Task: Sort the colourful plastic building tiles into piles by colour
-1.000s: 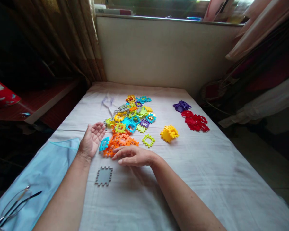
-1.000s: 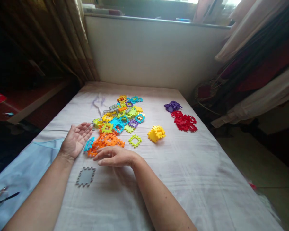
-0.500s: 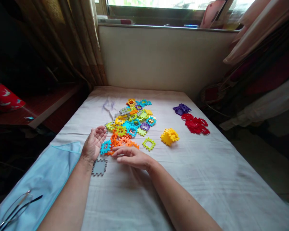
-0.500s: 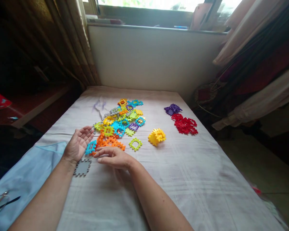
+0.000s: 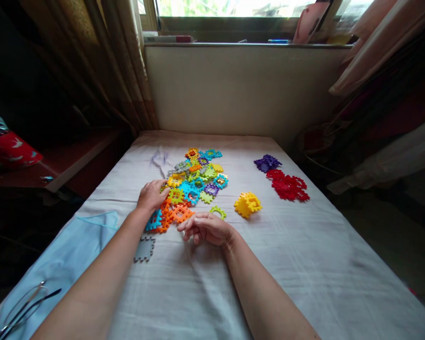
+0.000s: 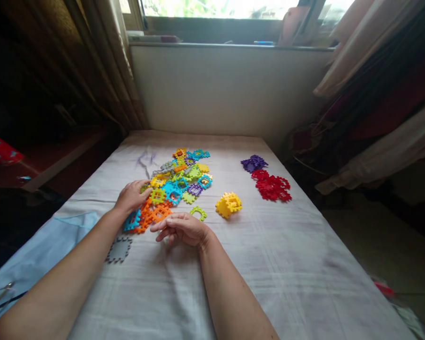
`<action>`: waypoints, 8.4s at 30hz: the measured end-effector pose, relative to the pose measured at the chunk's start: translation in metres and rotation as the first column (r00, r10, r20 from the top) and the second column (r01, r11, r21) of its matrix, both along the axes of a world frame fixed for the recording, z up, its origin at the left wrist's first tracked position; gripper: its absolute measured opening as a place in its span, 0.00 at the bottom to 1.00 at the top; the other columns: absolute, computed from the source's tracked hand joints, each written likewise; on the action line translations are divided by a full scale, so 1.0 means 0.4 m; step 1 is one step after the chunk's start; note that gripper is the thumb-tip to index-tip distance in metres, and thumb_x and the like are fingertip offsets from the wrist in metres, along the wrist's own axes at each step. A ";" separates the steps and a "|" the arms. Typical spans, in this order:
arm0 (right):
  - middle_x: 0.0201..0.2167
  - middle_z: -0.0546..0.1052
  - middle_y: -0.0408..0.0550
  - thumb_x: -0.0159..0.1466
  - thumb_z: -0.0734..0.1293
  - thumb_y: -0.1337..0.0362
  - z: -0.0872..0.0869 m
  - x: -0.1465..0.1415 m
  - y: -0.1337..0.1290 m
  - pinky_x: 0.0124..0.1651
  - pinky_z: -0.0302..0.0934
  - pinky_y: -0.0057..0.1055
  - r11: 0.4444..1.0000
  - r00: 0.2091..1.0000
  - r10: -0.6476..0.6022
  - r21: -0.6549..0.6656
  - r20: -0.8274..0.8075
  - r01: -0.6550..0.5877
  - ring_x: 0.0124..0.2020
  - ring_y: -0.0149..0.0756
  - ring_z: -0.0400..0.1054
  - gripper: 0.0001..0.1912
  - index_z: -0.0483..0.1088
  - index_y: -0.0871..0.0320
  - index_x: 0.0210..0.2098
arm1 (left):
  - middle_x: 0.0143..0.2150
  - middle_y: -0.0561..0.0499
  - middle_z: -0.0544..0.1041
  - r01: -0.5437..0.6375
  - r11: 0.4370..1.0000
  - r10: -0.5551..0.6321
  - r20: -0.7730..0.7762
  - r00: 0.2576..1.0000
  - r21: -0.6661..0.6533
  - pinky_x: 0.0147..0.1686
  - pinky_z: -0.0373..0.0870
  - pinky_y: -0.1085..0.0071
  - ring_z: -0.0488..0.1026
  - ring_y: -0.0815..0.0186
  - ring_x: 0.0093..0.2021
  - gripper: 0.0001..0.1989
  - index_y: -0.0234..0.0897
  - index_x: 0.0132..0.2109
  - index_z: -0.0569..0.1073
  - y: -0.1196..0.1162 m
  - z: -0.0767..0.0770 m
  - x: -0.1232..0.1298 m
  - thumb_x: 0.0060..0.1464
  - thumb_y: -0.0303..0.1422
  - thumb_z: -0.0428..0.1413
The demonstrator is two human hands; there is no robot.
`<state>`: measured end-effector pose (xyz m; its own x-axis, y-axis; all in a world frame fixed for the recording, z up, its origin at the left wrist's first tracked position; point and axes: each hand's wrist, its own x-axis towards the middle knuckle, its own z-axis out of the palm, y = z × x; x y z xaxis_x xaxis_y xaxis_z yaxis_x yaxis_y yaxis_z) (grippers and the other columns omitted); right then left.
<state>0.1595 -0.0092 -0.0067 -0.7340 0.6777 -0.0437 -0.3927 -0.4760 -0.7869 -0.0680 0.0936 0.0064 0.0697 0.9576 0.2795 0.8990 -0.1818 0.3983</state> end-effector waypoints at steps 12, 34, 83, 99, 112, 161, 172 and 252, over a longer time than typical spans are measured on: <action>0.41 0.78 0.57 0.51 0.70 0.39 0.032 0.109 0.005 0.24 0.55 0.23 0.974 0.985 -0.169 0.162 0.039 0.161 0.31 0.34 0.71 0.26 0.68 0.58 0.28 | 0.40 0.50 0.82 0.003 0.999 -0.008 -0.127 0.992 -0.040 0.46 0.68 0.63 0.76 0.56 0.42 0.11 0.48 0.39 0.78 0.006 0.024 0.005 0.47 0.37 0.57; 0.17 0.66 0.34 0.59 0.69 0.60 0.029 0.465 -0.001 0.19 0.54 0.20 0.273 0.238 -0.962 -0.443 -0.135 0.854 0.16 0.21 0.56 0.17 0.60 0.56 0.19 | 0.50 0.44 0.79 -0.157 0.981 0.189 -0.380 0.905 0.115 0.42 0.71 0.62 0.77 0.53 0.45 0.18 0.43 0.53 0.75 -0.065 0.252 0.120 0.60 0.35 0.48; 0.17 0.72 0.36 0.58 0.67 0.64 0.029 0.446 0.039 0.18 0.59 0.20 0.234 0.252 -0.968 -0.460 -0.024 0.856 0.16 0.23 0.62 0.12 0.63 0.56 0.21 | 0.56 0.47 0.76 0.029 0.998 -0.052 -0.416 0.908 -0.063 0.53 0.67 0.62 0.73 0.55 0.54 0.17 0.42 0.52 0.75 0.008 0.102 0.118 0.57 0.33 0.51; 0.18 0.72 0.35 0.58 0.68 0.64 0.031 0.448 0.042 0.19 0.59 0.20 0.230 0.250 -0.968 -0.458 -0.018 0.858 0.16 0.23 0.62 0.11 0.63 0.56 0.22 | 0.48 0.45 0.78 0.040 0.996 -0.011 -0.336 0.942 0.079 0.48 0.69 0.64 0.74 0.56 0.48 0.13 0.39 0.44 0.76 -0.035 0.149 0.114 0.59 0.35 0.49; 0.18 0.73 0.35 0.57 0.69 0.64 0.024 0.448 0.043 0.19 0.60 0.20 0.229 0.244 -0.969 -0.441 -0.024 0.868 0.17 0.23 0.63 0.11 0.63 0.56 0.22 | 0.39 0.50 0.82 0.506 0.855 -0.403 0.467 0.787 -0.115 0.38 0.74 0.73 0.77 0.68 0.36 0.10 0.41 0.43 0.80 -0.183 0.037 0.392 0.55 0.34 0.56; 0.18 0.73 0.36 0.55 0.70 0.64 0.022 0.447 0.051 0.19 0.61 0.20 0.229 0.258 -0.966 -0.443 0.006 0.867 0.17 0.24 0.64 0.11 0.65 0.56 0.21 | 0.59 0.41 0.73 -0.084 0.972 -0.044 -0.522 0.852 -0.219 0.50 0.69 0.60 0.72 0.51 0.55 0.24 0.39 0.62 0.68 0.105 0.112 0.152 0.61 0.35 0.44; 0.18 0.73 0.37 0.55 0.70 0.65 0.033 0.440 0.053 0.19 0.61 0.20 0.189 0.236 -0.971 -0.466 0.043 0.864 0.17 0.24 0.64 0.10 0.64 0.57 0.21 | 0.54 0.40 0.76 -0.157 0.957 -0.011 -0.573 0.820 -0.243 0.47 0.69 0.60 0.73 0.49 0.53 0.21 0.39 0.54 0.74 0.170 0.102 0.169 0.56 0.40 0.51; 0.17 0.74 0.37 0.57 0.68 0.65 0.045 0.424 0.053 0.18 0.60 0.19 0.163 0.227 -0.970 -0.466 0.085 0.870 0.16 0.23 0.64 0.11 0.65 0.56 0.21 | 0.70 0.44 0.58 0.213 0.962 -0.265 -0.402 0.877 -0.170 0.63 0.37 0.33 0.51 0.45 0.70 0.28 0.47 0.64 0.65 0.043 0.027 0.418 0.60 0.51 0.47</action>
<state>0.3292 0.0122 0.0112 0.4032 0.8147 -0.4168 -0.8482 0.1617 -0.5045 0.0994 0.1106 0.0173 0.3857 0.9207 0.0602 0.9213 -0.3878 0.0282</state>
